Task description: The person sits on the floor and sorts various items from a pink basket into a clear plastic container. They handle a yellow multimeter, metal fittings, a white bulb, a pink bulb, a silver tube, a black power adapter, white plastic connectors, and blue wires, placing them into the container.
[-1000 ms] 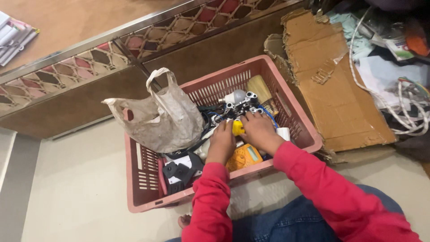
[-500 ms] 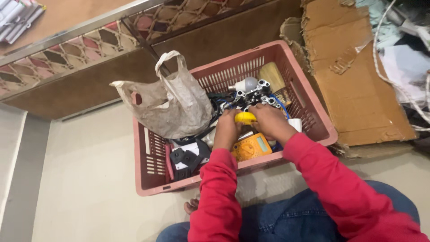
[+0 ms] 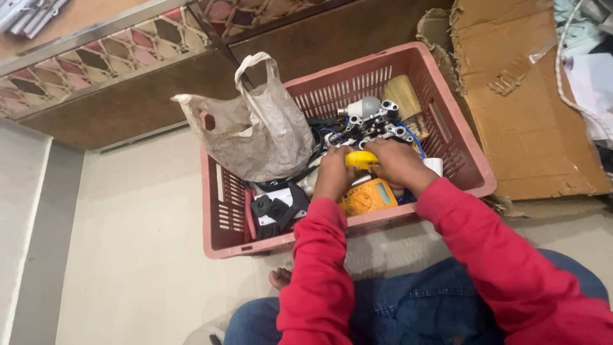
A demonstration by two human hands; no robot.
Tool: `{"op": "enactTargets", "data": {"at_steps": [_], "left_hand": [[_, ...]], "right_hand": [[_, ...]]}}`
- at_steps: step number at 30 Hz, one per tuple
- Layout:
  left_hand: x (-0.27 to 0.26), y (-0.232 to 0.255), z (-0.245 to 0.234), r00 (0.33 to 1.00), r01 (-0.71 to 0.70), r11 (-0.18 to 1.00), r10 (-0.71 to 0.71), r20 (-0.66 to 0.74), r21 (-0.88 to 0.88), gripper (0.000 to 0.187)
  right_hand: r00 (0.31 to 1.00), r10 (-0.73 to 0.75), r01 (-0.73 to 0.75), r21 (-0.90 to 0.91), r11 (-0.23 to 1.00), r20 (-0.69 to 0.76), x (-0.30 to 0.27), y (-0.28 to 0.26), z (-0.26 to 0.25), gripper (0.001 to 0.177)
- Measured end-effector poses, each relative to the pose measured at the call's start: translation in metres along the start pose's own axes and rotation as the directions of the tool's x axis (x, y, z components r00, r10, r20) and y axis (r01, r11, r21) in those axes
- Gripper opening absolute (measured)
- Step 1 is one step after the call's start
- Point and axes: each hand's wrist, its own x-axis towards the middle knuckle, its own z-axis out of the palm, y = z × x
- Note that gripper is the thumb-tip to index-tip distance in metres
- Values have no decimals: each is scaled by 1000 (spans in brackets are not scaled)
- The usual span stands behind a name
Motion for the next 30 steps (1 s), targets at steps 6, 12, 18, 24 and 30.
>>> {"op": "enactTargets", "data": {"at_steps": [6, 12, 18, 24, 30], "left_hand": [[0, -14, 6, 988, -42, 977, 10, -155, -208, 46], [9, -24, -6, 966, 204, 419, -235, 112, -885, 44], [10, -40, -16, 909, 263, 231, -384, 160, -937, 42], [11, -50, -9, 885, 316, 211, -418, 207, -925, 38], [16, -53, -7, 885, 300, 226, -427, 183, -927, 38]], "right_hand": [[985, -53, 73, 120, 990, -167, -12, -7, -10, 40], [955, 110, 89, 618, 781, -276, -9, -4, -5, 55], [985, 158, -78, 624, 777, -73, 5, 11, 5, 50], [957, 289, -237, 675, 699, 37, 13, 21, 13, 52], [968, 248, -183, 590, 786, -31, 16, 20, 13, 50]]}}
